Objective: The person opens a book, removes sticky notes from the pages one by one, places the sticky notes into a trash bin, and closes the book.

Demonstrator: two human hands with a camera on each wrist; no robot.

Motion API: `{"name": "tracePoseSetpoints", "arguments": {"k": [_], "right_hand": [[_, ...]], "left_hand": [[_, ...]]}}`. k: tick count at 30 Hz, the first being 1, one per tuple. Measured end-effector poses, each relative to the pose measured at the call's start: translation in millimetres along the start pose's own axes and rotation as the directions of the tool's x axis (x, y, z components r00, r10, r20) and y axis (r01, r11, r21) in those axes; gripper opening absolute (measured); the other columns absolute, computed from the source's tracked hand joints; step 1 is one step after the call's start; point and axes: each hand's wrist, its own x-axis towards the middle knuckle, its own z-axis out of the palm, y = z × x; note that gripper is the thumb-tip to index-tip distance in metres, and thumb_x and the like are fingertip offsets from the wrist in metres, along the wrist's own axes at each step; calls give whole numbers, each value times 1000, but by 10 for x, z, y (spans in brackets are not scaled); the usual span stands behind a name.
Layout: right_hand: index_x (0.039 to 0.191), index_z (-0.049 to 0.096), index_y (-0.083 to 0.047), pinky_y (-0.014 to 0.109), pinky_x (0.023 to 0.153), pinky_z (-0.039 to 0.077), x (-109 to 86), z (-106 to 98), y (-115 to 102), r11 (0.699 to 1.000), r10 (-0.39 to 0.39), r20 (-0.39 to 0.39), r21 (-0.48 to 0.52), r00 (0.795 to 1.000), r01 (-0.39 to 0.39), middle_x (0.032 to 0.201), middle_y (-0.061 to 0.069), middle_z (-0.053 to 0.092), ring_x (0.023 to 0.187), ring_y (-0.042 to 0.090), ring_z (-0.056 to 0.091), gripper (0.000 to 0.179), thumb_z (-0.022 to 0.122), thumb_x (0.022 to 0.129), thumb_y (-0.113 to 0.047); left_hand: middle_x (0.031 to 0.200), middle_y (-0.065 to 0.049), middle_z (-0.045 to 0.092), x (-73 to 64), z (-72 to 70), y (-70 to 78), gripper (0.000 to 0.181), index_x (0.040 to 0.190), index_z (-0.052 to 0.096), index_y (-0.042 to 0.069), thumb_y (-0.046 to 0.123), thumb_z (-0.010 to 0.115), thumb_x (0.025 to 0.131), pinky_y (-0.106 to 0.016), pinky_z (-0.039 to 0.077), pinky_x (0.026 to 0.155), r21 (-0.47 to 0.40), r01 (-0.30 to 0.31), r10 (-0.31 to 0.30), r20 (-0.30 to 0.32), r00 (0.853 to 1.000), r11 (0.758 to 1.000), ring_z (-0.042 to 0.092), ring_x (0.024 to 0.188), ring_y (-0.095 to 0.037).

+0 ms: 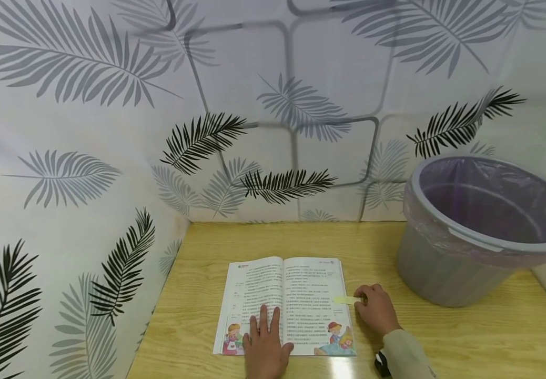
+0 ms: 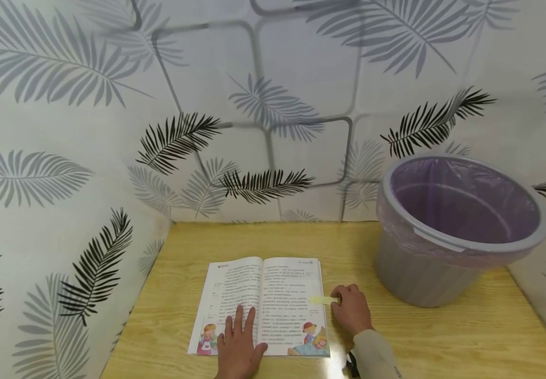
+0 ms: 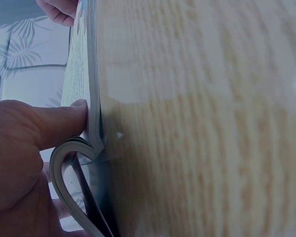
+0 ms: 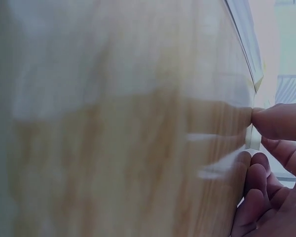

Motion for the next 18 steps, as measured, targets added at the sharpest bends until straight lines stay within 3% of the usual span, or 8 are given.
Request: {"name": "tracePoseSetpoints", "arguments": {"k": [18], "right_hand": [[95, 64, -3, 41, 80, 45, 52, 12, 47, 1000, 22, 10, 6, 1000, -22, 99, 14, 56, 86, 25, 50, 15, 72, 84, -10]], "left_hand": [[165, -13, 23, 16, -1, 10, 84, 154, 34, 20, 41, 75, 84, -73, 25, 110, 7, 11, -11, 9, 1000, 1000, 24, 148, -48]]}}
